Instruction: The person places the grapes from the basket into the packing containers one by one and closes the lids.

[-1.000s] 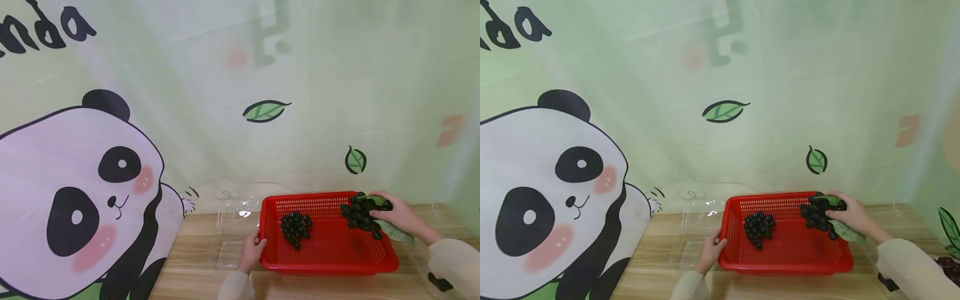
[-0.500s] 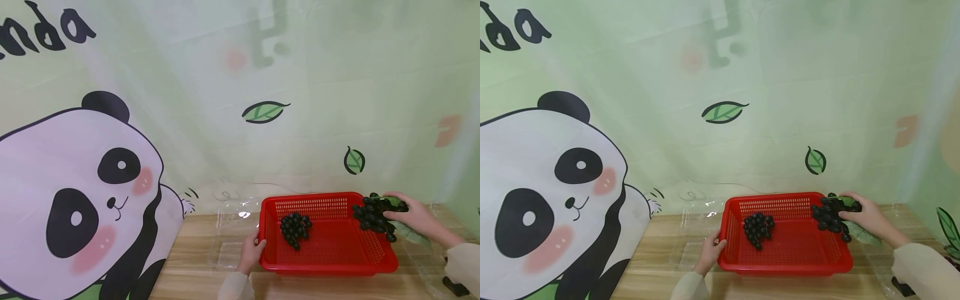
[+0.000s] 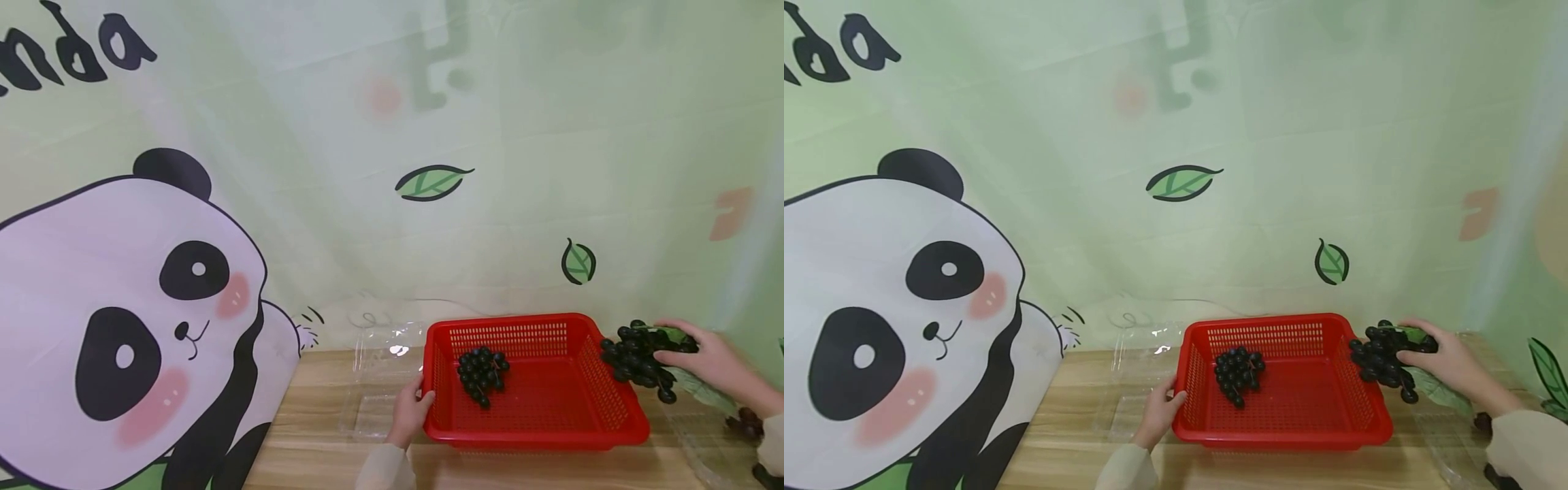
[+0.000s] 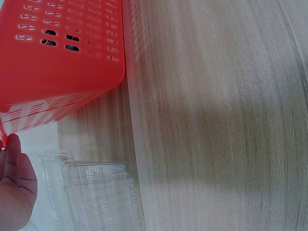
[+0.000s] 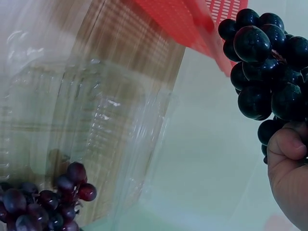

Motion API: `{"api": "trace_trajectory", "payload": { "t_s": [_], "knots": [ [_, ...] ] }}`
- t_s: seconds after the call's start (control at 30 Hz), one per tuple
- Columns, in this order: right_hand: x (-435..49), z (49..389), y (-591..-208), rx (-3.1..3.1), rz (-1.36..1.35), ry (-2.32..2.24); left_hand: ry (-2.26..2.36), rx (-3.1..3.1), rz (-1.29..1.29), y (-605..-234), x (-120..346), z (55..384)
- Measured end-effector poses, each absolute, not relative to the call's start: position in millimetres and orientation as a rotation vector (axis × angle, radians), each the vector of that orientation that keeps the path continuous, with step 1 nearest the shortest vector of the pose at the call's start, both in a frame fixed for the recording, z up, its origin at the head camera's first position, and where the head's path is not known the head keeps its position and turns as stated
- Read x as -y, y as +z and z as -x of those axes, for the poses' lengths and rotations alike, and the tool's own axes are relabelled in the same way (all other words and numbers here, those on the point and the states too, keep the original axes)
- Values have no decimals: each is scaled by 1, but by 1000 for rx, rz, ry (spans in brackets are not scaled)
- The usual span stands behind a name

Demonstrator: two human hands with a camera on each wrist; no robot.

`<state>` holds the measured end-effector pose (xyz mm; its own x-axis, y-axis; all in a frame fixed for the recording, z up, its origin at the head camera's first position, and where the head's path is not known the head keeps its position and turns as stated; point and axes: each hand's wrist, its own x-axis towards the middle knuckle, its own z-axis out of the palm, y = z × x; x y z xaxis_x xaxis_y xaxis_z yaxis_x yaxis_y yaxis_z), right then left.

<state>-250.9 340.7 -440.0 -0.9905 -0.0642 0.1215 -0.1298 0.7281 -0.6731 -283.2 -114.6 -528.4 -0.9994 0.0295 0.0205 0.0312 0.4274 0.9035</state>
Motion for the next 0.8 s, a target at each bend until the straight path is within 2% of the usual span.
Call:
{"api": "trace_trajectory", "payload": {
  "t_s": [0.8],
  "knots": [
    [-385,236,-461,2946,106,999,-1641,2651,50,-527,114,282]
  ]
}}
